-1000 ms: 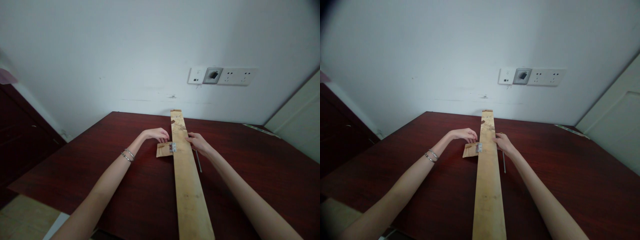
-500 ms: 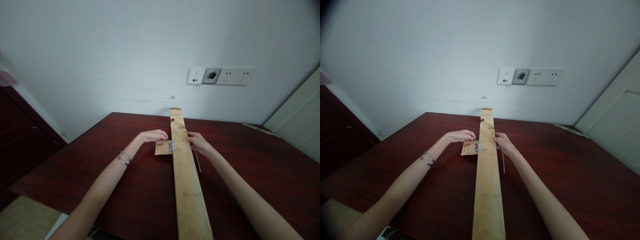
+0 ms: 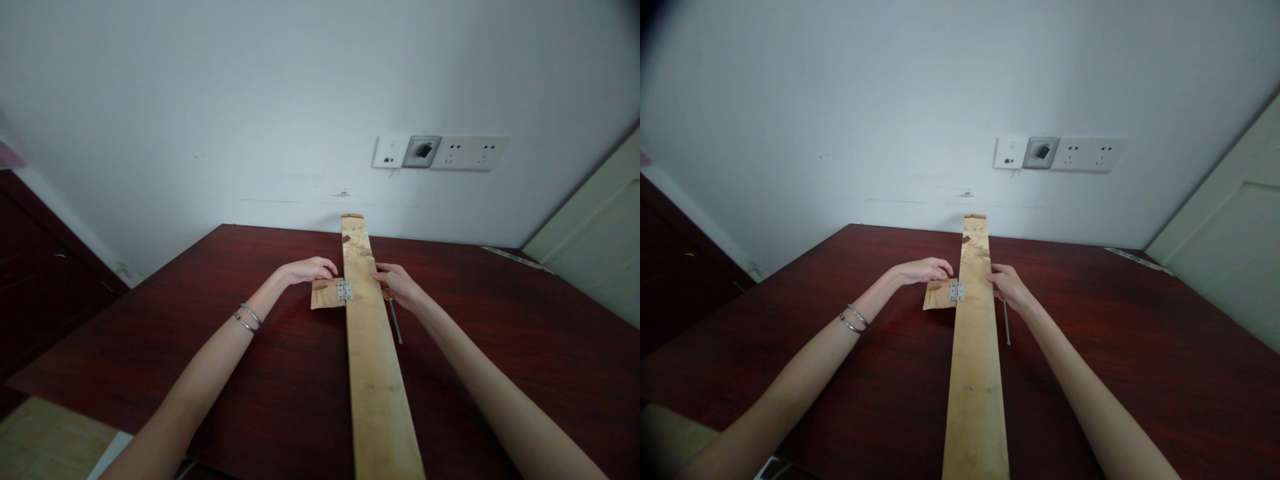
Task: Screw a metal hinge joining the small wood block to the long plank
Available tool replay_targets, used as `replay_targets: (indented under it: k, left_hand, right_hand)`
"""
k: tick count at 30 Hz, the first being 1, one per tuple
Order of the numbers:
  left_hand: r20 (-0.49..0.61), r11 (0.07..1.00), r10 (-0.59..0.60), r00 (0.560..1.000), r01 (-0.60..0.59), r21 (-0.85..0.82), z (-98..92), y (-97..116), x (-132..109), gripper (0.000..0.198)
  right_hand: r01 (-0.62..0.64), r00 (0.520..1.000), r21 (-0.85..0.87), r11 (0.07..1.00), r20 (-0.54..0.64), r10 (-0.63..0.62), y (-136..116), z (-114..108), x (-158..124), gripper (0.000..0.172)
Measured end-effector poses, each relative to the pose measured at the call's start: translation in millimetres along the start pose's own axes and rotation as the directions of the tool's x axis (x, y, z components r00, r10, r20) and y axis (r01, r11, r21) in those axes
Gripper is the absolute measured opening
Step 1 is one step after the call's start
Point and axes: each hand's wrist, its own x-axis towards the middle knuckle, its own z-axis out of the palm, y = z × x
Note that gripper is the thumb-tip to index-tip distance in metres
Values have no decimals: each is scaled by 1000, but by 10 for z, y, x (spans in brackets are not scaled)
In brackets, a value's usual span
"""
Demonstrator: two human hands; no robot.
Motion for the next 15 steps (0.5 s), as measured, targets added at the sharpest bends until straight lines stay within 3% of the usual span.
replay_targets:
  k: [6,15]
  left_hand:
    - [-48,993,85,995,-80,84,79,63,14,21]
    - [-87,990,111,990,-102,93,140,71,15,29]
  right_hand:
    - [3,1000,3,1000,26,-3,35,-41,48,27]
    - [-9,1000,18,1000,16,9,32,-45,43,27]
